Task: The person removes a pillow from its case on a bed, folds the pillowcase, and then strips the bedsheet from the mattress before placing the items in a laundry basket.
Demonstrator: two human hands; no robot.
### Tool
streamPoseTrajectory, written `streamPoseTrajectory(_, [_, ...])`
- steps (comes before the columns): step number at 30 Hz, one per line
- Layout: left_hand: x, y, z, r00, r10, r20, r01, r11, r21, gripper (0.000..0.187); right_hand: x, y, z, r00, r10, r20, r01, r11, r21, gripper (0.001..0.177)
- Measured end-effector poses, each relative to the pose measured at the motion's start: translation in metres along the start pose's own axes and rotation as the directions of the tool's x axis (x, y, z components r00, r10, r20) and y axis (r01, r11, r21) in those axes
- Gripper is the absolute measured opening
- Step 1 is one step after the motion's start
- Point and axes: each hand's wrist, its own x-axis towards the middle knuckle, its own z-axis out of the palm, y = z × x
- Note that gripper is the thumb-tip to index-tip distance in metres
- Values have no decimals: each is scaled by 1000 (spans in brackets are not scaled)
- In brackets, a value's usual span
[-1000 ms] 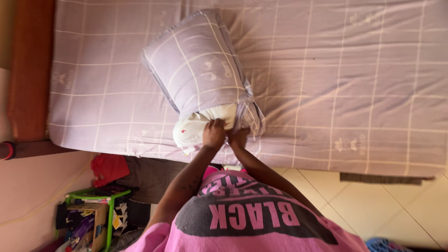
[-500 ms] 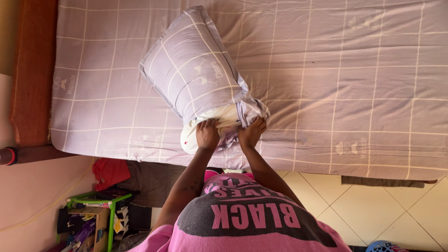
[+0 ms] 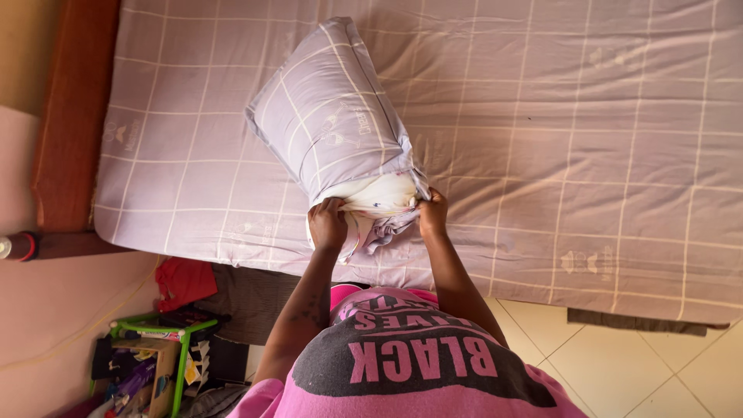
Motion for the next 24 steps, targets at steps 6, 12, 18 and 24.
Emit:
streamPoseTrajectory(6, [1,-24,-12,1000,-8,-17,6,993,-118,16,-12,-85,39,859,274,433,-442,825,353,63])
streamPoseTrajectory(12, [3,2,-18,982,-171,-74,142,943,-300,21,-1,-31,60,776,331,537,-314,941,-128,54])
streamPoseTrajectory(18, [32,68,-8,965,-114,238,164,966,-200,84,-14,-20,49,833,101,545,52,965,-259,19])
streamPoseTrajectory(24, [39,85,6,901,-312,300,319,947,27,58,-47,-82,54,830,-145,539,477,685,-551,20])
